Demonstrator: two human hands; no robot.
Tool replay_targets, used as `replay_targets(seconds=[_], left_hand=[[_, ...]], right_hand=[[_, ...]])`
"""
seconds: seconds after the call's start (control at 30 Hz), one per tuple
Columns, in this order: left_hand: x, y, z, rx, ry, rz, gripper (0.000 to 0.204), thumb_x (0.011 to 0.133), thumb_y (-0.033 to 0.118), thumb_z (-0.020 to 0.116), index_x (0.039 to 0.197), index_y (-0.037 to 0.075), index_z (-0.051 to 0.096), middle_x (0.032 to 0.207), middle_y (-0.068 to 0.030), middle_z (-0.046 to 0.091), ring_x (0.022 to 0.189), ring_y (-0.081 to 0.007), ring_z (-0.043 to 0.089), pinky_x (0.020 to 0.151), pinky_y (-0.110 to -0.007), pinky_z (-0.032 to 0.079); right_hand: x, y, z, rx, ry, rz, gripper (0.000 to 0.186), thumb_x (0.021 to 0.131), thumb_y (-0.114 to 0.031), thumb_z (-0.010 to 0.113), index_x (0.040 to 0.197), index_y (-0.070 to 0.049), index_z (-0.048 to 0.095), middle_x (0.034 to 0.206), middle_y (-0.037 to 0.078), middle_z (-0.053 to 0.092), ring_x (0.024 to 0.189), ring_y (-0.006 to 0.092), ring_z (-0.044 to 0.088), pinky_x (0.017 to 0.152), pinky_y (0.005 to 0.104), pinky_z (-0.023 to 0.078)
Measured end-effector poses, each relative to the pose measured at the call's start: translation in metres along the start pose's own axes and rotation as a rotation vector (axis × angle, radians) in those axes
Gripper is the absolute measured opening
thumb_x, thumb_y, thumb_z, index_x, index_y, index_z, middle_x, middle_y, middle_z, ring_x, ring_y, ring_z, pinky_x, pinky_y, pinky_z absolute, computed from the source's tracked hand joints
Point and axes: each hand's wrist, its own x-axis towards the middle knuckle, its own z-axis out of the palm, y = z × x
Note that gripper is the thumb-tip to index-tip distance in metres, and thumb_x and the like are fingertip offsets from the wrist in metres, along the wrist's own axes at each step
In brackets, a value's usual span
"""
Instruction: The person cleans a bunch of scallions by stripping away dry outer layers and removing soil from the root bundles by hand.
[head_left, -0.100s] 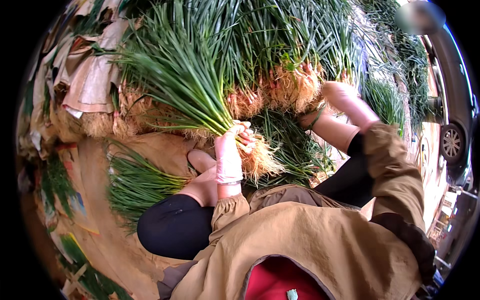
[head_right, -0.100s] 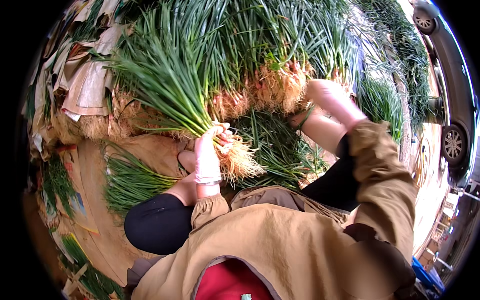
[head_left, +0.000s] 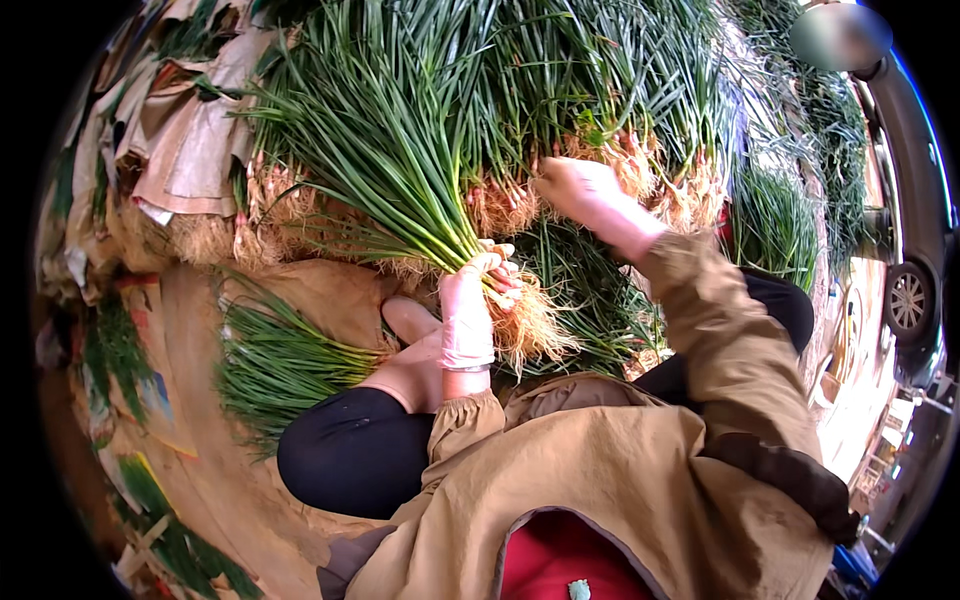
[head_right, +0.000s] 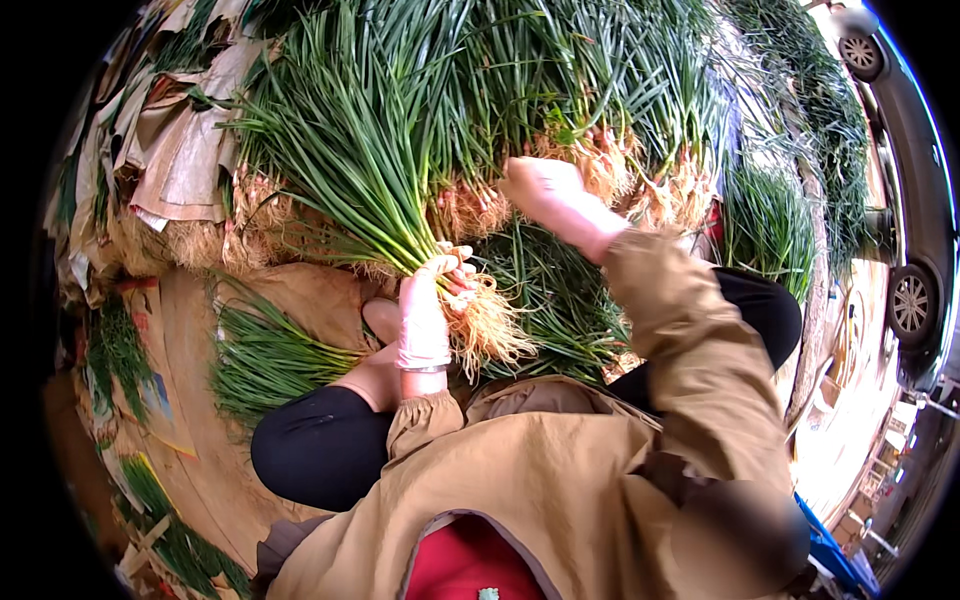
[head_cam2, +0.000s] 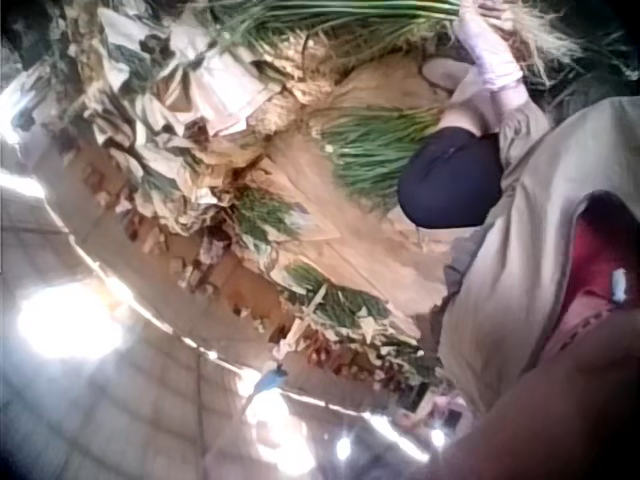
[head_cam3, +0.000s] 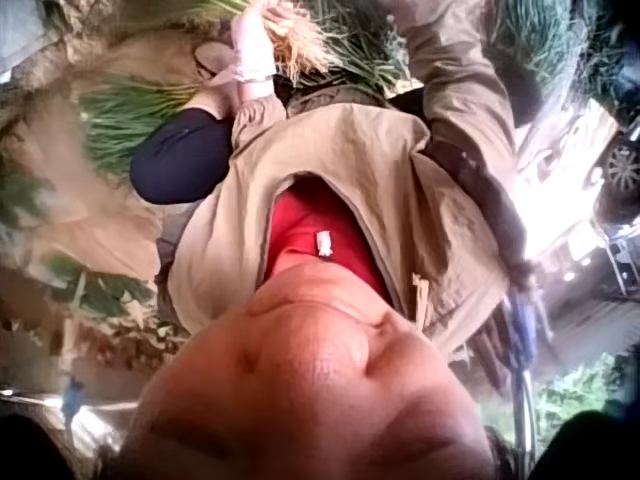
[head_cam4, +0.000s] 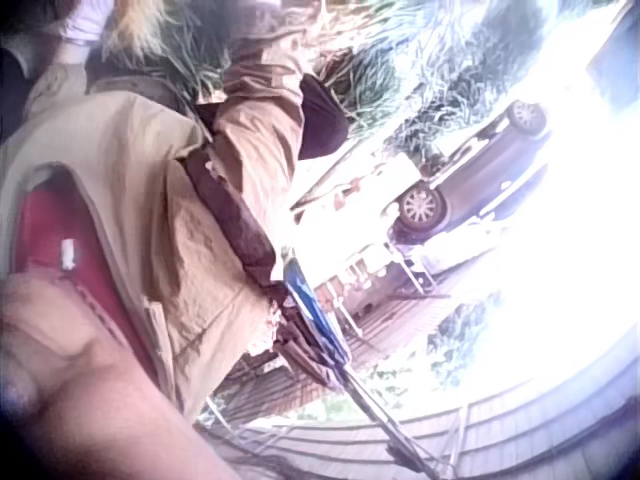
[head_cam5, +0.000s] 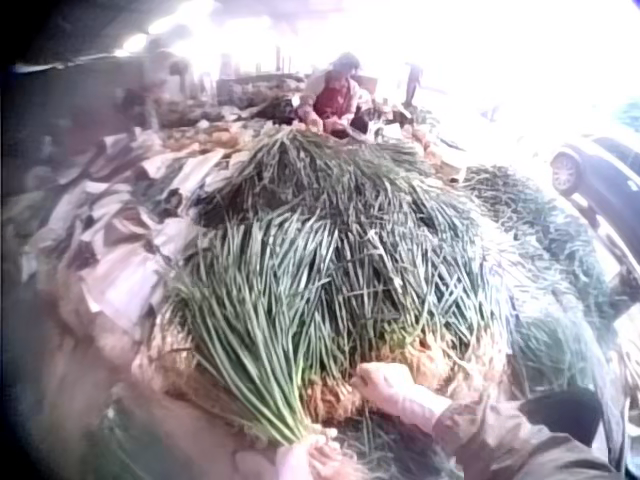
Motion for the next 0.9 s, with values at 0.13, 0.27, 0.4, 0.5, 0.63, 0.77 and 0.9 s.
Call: replay_targets(seconds=[0.13, 0.27, 0.4, 0.5, 0.63, 0.77, 0.9], left_hand=[[0.010, 0.012, 0.004, -0.016, -0.039, 0.041, 0.026, 0.084, 0.008, 0.055, 0.106, -0.003, 0.065, 0.077, -0.0113, 0.064, 0.057, -0.0193, 0.060, 0.045, -0.028, 0.047], [0.015, 0.010, -0.009, -0.030, 0.024, 0.063, 0.026, 0.086, 0.011, 0.058, 0.108, -0.001, 0.064, 0.077, -0.0118, 0.065, 0.056, -0.0213, 0.062, 0.045, -0.029, 0.050], [0.016, 0.002, 0.000, -0.063, 0.021, 0.071, 0.019, 0.087, 0.007, 0.062, 0.103, 0.000, 0.059, 0.066, -0.0102, 0.060, 0.051, -0.0245, 0.064, 0.040, -0.033, 0.051], [0.024, -0.005, 0.002, -0.045, -0.048, 0.025, 0.019, 0.086, 0.010, 0.063, 0.104, 0.003, 0.060, 0.070, -0.0097, 0.060, 0.053, -0.0254, 0.063, 0.041, -0.034, 0.051], [0.024, -0.011, 0.003, -0.075, -0.049, 0.024, 0.017, 0.086, 0.006, 0.062, 0.102, 0.001, 0.059, 0.068, -0.0105, 0.059, 0.052, -0.0260, 0.063, 0.040, -0.035, 0.052], [0.020, -0.013, 0.009, -0.006, -0.052, 0.117, 0.017, 0.086, 0.004, 0.062, 0.102, 0.000, 0.056, 0.067, -0.0122, 0.059, 0.049, -0.0267, 0.061, 0.037, -0.035, 0.050], [0.014, -0.013, 0.016, -0.040, -0.009, 0.162, 0.018, 0.086, 0.003, 0.062, 0.101, -0.001, 0.055, 0.066, -0.0135, 0.060, 0.048, -0.0252, 0.061, 0.035, -0.032, 0.048]], right_hand=[[0.086, -0.012, 0.078, 0.101, 0.313, 0.010, 0.036, 0.086, -0.040, 0.068, 0.093, -0.005, 0.061, 0.082, 0.018, 0.065, 0.077, 0.0366, 0.064, 0.069, 0.0440, 0.050], [0.084, -0.018, 0.046, 0.714, -0.015, 0.264, 0.031, 0.088, -0.032, 0.068, 0.105, -0.006, 0.065, 0.080, 0.005, 0.066, 0.071, 0.0150, 0.062, 0.067, 0.0303, 0.052], [0.027, -0.012, 0.023, 1.305, -0.337, 0.187, 0.014, 0.094, -0.022, 0.065, 0.098, -0.009, 0.063, 0.083, -0.002, 0.064, 0.068, 0.0048, 0.058, 0.061, 0.0198, 0.047], [0.005, -0.027, 0.042, 1.590, -0.317, 0.211, 0.011, 0.096, -0.019, 0.062, 0.096, -0.008, 0.062, 0.080, 0.000, 0.064, 0.069, 0.0094, 0.061, 0.064, 0.0230, 0.050], [-0.008, -0.029, 0.049, 1.550, -0.327, 0.153, 0.019, 0.094, -0.025, 0.065, 0.095, -0.007, 0.062, 0.074, -0.001, 0.061, 0.066, 0.0092, 0.060, 0.060, 0.0222, 0.048], [-0.009, -0.032, 0.054, 1.419, -0.191, 0.209, 0.024, 0.096, -0.029, 0.061, 0.097, -0.005, 0.062, 0.075, -0.002, 0.059, 0.060, 0.0078, 0.049, 0.055, 0.0233, 0.041], [-0.016, -0.048, 0.061, 1.046, 0.141, 0.158, 0.020, 0.096, -0.026, 0.059, 0.094, -0.006, 0.059, 0.076, -0.002, 0.058, 0.060, 0.0081, 0.047, 0.056, 0.0239, 0.041]])
